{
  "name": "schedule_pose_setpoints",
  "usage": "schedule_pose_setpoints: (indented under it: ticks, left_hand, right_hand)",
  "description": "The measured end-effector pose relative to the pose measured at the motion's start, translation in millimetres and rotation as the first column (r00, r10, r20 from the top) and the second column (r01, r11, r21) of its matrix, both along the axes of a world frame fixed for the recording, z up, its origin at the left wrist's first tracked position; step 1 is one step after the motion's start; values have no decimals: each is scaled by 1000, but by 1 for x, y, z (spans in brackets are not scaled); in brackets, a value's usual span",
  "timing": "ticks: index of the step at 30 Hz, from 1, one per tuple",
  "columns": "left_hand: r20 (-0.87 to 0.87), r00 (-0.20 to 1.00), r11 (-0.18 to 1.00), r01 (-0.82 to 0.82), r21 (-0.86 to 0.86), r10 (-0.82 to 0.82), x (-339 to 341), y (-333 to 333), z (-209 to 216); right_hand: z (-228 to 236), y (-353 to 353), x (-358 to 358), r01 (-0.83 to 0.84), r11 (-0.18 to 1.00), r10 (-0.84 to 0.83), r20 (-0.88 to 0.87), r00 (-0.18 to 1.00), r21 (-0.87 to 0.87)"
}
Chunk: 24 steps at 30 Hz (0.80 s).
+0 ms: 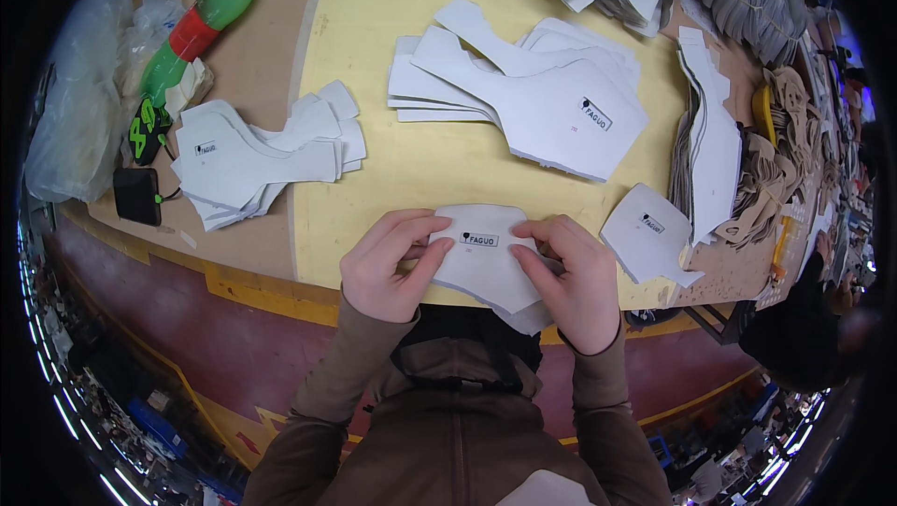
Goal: The person repeatedly picks up white paper cutouts from a table, peels off a thin backing layer from each piece, and places the finished pieces into a growing stack. The person handles the items one at a time, turning them over as needed to remove the backing.
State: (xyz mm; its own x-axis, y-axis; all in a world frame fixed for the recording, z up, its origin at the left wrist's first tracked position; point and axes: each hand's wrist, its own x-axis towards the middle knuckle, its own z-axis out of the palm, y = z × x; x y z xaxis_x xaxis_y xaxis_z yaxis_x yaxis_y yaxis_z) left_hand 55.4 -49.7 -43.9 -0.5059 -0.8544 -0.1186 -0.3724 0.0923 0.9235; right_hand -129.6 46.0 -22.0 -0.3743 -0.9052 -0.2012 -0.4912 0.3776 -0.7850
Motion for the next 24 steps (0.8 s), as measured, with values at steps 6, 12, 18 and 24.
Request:
schedule_pose_setpoints:
  ticks: [6,12,18,24]
  left_hand:
    - [-19,1000,1000,-10,11,10,0,0,-1]
    - [77,988,973,145,-179,-134,3,-3,-3]
    - [169,954,922,286,-261,-248,1,0,-5]
    - [216,948,905,293,-307,-234,-1,2,-2]
  right_hand:
    - [0,-2,2,9,1000,-9,-8,1000,4]
    - [0,-3,2,3,1000,-4,-17,1000,-8]
    - [-1,-3,0,-2,1000,2,0,1000,-9]
    - [0,-3,-1,-6,1000,6,-1,1000,-5]
